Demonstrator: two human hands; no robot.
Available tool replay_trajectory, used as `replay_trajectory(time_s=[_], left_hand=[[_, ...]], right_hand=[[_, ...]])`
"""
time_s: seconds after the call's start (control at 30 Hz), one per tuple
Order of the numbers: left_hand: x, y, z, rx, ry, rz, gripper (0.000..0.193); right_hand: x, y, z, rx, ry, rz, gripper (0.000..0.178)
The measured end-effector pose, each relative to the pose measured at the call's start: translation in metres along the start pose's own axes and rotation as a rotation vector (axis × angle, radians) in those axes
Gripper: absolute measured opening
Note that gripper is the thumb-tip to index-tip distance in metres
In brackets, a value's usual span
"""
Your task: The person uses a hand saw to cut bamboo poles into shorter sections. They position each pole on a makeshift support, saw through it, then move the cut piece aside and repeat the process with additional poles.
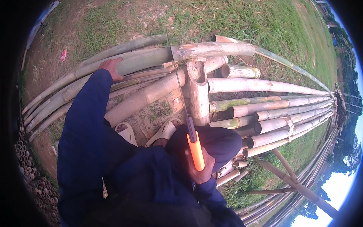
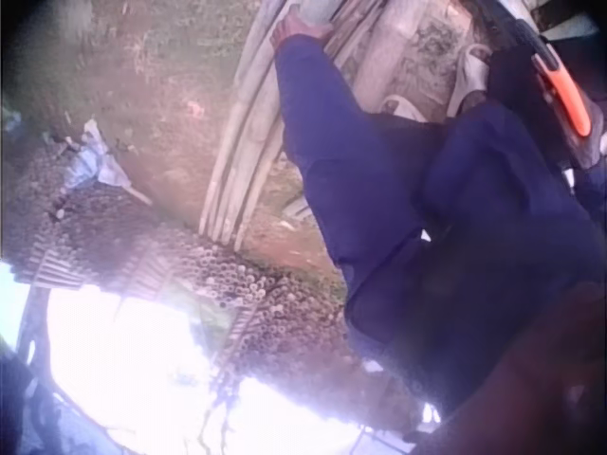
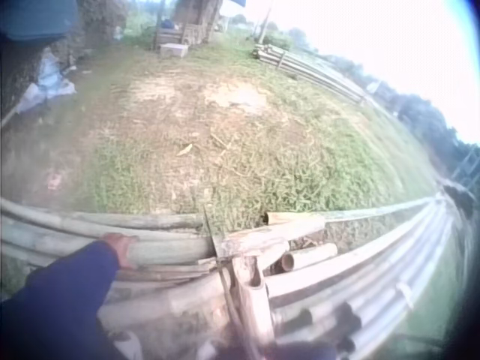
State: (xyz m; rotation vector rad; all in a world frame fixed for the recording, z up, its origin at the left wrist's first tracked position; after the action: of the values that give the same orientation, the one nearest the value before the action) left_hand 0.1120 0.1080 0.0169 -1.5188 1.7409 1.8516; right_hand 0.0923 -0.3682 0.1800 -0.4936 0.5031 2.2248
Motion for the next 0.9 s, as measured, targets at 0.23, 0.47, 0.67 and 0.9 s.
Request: replay_trajectory(time_s=[0.23,0.47,0.67,0.9], left_hand=[[-0.011,-0.028,0.015,0.051,0.009,-0.008,0.096],[-0.004,0.000,-0.001,0.025,0.003,-0.033,0.091],[0.011,0.005,-0.014,0.065,-0.013,-0.072,0.085],[0.012,0.005,-0.007,0.066,-0.012,-0.029,0.085]], right_hand=[[-0.010,-0.063,-0.002,0.043,-0.113,0.067,0.017],[-0.027,-0.018,0.021,0.003,-0.026,0.018,0.020],[0.023,-0.116,0.010,-0.117,-0.017,0.040,0.016],[-0.015,-0.010,0.004,0.030,-0.040,0.066,0.024]])
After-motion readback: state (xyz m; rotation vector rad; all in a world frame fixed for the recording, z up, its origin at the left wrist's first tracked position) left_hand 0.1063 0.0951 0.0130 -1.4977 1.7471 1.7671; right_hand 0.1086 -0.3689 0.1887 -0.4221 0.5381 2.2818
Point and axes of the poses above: each hand's wrist, its own y-axis away from the middle knuckle, its own x-axis out of the palm, z = x × y, the point moved 10 cm from there along -y, towards the middle knuckle, and after that the axes turned 15 degrees about z, right-handed, at the moved point
